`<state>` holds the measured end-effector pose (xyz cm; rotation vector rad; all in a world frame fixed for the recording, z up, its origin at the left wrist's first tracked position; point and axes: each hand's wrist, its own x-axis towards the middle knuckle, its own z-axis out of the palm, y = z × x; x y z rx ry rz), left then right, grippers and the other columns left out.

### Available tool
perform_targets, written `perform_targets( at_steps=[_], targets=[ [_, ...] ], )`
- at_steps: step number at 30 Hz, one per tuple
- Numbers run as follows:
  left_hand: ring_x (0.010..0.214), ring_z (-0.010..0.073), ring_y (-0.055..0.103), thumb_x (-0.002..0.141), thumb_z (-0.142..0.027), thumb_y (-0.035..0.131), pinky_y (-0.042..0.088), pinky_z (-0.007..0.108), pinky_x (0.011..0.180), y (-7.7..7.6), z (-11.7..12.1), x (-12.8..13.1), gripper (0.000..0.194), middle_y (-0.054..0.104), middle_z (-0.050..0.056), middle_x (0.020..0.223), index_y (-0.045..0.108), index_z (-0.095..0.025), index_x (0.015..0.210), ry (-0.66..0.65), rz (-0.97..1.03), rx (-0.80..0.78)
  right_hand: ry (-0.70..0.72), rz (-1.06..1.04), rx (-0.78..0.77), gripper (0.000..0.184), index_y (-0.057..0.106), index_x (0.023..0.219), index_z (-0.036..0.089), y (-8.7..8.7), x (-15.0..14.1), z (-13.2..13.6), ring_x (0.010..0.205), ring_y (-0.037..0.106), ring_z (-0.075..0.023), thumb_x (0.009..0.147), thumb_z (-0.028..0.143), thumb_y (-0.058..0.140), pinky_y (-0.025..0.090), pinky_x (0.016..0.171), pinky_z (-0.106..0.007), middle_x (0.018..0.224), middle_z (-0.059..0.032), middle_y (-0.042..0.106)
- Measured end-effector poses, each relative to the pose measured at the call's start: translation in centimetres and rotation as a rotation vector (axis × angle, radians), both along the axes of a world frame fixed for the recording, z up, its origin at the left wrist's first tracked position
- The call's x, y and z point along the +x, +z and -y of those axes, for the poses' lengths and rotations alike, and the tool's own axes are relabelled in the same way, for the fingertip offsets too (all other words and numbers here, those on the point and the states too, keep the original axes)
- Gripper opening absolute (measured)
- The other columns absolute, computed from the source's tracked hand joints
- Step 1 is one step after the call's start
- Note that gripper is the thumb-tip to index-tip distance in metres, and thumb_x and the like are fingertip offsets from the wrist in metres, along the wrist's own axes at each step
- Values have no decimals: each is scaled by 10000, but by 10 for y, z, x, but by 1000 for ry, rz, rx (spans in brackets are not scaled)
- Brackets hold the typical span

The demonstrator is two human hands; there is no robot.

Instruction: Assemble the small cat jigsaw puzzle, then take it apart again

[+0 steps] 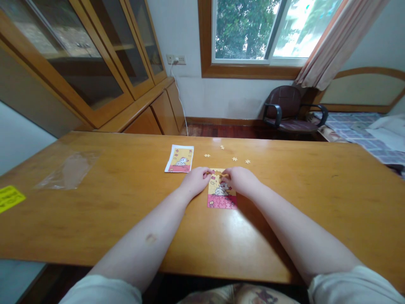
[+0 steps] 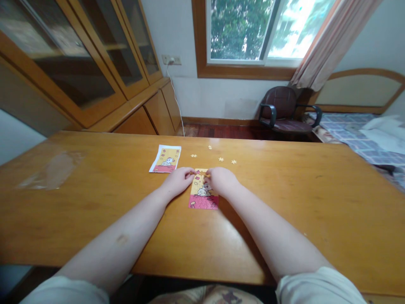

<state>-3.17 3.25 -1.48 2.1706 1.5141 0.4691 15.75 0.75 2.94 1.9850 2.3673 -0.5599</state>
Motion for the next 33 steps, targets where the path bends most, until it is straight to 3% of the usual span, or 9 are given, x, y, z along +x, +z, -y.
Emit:
perform_targets(
  at_steps=[3,6,14,33],
  targets=[
    [778,190,607,850,-294,501,451,280,691,-1,0,-1,266,669,36,808,702,-206,1001,-13,8,3,63,206,-149,389,649,1206,248,22,-4,18,942,666,-287,847,360,550,484,759,-344,1043,-151,709],
    [754,182,599,845,-310,520,443,276,678,-1,1,-1,274,659,32,790,700,-205,1022,-18,8,4,107,224,-218,574,470,1399,259,32,-14,39,978,659,-316,849,406,538,491,752,-376,1108,-177,685],
    [794,190,603,827,-367,558,446,270,699,4,3,1,401,662,41,828,665,-219,1184,-29,-59,-12,88,245,-276,829,298,1490,243,18,-30,48,1030,641,-335,806,667,495,486,787,-407,1182,-207,647],
    [796,205,616,839,-378,528,444,275,682,2,2,0,381,676,51,829,686,-224,1150,-63,-107,9,89,243,-153,709,300,1490,225,2,-26,31,1042,643,-321,901,615,366,494,793,-415,1083,-190,694]
  ],
)
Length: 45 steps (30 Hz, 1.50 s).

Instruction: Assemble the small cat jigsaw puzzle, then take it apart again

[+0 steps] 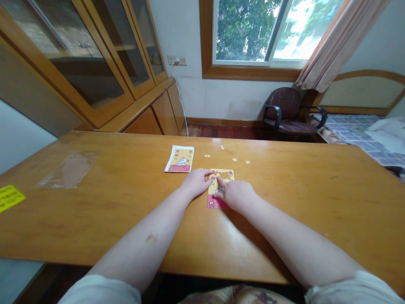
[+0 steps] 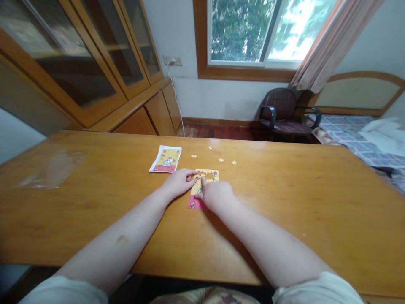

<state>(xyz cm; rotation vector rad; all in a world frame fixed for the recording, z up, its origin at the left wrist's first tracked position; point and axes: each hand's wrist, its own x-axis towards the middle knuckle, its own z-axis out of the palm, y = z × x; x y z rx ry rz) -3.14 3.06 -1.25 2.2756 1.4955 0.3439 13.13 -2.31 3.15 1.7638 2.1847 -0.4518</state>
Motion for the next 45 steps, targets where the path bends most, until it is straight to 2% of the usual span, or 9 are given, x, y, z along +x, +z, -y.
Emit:
perform_targets(
  at_steps=[8,22,29,42,45],
  targets=[
    [807,194,613,836,-375,533,439,262,684,1,1,1,381,685,51,863,690,-210,1141,2,6,-3,39,21,81,696,343,1469,261,-5,3,-4,991,659,-310,906,661,262,500,756,-407,1078,-191,687],
    [785,183,602,837,-359,542,439,262,683,4,2,1,365,675,41,856,685,-226,1146,7,3,-20,50,9,96,686,358,1458,283,-6,6,-9,982,656,-308,902,671,251,489,763,-399,1073,-171,686],
    [769,182,597,836,-353,529,432,262,666,6,2,2,348,666,34,826,700,-246,1120,-4,3,-27,45,-1,91,685,373,1446,277,-7,8,-10,962,656,-312,900,674,257,485,749,-412,1053,-173,689],
    [757,182,597,831,-351,532,419,263,645,1,0,0,334,670,29,822,703,-253,1101,-17,3,-6,73,-11,149,700,433,1398,273,-11,9,-12,904,674,-295,889,698,211,494,717,-389,1007,-155,699],
    [746,178,591,829,-351,536,411,262,636,1,0,1,333,667,27,813,702,-249,1099,-14,4,2,73,-2,170,721,438,1397,243,-10,10,-12,898,674,-299,894,692,184,496,706,-384,1028,-173,689]
  ],
)
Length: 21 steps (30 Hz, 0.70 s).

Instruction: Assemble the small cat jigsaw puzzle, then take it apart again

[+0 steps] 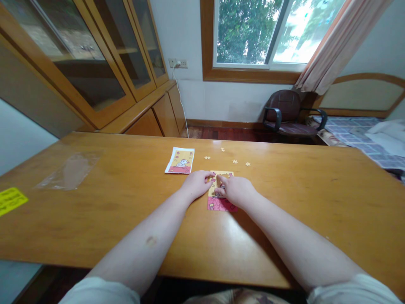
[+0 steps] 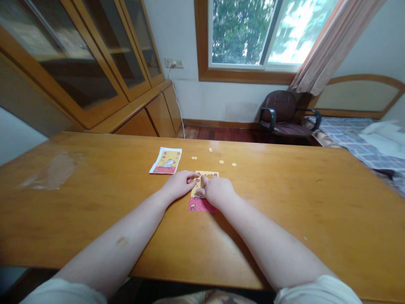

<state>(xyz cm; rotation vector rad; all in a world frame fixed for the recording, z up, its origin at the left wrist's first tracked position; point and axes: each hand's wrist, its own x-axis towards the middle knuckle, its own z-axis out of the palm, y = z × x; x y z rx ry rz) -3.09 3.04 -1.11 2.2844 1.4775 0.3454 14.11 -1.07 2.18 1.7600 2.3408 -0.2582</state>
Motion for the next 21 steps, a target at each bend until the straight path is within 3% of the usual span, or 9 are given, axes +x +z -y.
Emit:
perform_targets(
  at_steps=[13,21],
  targets=[
    [779,188,611,843,-341,520,430,261,662,1,1,0,320,679,34,841,704,-251,1089,-10,-8,-14,-12,-25,-20,645,446,1385,234,1,1,-2,933,665,-293,920,637,253,484,727,-374,1052,-167,692],
    [812,203,623,892,-363,451,434,278,699,3,4,0,383,691,65,894,656,-266,1201,-82,-107,40,-11,-42,-39,638,445,1370,231,-1,0,-3,949,663,-294,911,645,291,482,748,-385,1030,-154,702]
  ],
)
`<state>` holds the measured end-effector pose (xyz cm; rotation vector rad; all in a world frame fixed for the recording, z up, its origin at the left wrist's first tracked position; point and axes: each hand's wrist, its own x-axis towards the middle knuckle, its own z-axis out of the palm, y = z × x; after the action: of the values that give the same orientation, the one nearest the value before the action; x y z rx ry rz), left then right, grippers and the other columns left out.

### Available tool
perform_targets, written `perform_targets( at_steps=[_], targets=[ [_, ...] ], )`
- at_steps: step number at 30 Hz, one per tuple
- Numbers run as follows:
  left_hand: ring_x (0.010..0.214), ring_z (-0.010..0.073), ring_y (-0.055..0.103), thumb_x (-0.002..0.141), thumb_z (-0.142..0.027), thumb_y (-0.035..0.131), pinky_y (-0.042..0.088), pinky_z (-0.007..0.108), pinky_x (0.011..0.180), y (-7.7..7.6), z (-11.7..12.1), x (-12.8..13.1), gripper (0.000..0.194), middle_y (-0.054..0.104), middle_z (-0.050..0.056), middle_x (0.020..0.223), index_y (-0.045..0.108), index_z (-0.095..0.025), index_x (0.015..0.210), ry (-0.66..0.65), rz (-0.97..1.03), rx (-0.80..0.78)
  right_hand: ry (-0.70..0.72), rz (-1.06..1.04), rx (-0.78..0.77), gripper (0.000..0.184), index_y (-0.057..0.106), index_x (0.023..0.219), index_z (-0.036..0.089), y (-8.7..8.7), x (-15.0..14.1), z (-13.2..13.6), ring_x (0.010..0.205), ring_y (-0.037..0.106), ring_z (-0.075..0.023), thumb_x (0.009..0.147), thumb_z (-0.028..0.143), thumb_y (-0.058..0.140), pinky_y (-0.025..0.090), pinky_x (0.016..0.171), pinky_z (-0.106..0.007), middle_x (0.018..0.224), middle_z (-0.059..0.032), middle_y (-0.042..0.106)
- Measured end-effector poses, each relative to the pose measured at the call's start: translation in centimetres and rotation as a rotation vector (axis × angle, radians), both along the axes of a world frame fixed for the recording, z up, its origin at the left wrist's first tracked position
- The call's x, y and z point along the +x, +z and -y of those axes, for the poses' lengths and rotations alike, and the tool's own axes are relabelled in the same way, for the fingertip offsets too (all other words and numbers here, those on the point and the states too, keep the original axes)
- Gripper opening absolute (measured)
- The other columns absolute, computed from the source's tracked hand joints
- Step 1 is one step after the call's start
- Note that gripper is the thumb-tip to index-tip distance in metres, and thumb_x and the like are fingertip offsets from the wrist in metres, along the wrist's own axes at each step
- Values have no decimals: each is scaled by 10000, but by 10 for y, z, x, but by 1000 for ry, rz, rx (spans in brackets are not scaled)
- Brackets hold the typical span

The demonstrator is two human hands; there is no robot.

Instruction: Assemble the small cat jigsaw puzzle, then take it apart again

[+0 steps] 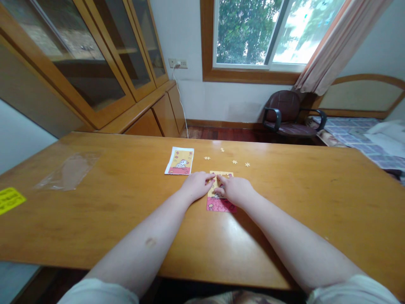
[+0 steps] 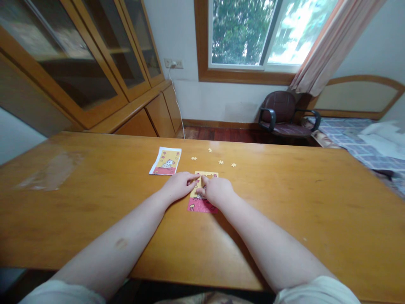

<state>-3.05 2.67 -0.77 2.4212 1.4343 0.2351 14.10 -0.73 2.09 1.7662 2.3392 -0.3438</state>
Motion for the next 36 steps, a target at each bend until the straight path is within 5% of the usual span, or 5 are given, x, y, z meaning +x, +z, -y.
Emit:
perform_targets(
  at_steps=[20,29,36],
  targets=[
    [934,235,653,907,-334,455,444,319,791,-4,0,10,280,716,63,1021,633,-285,1117,72,-87,21,-11,-82,132,423,631,1107,234,-8,-1,-13,917,655,-233,953,502,341,471,761,-315,999,-96,694],
    [938,228,656,892,-339,477,466,313,788,-5,-1,10,299,721,45,1029,635,-298,1142,83,-43,16,-81,-191,248,375,620,1193,203,-19,-11,-83,1026,600,-187,962,320,349,438,872,-269,1192,-95,600],
    [918,222,653,880,-345,492,470,303,780,-1,0,11,291,724,32,986,645,-302,1124,112,-37,-14,112,-140,217,355,662,1175,250,-20,-33,-116,1053,583,-182,957,341,396,423,891,-253,1185,-74,620]
  ],
)
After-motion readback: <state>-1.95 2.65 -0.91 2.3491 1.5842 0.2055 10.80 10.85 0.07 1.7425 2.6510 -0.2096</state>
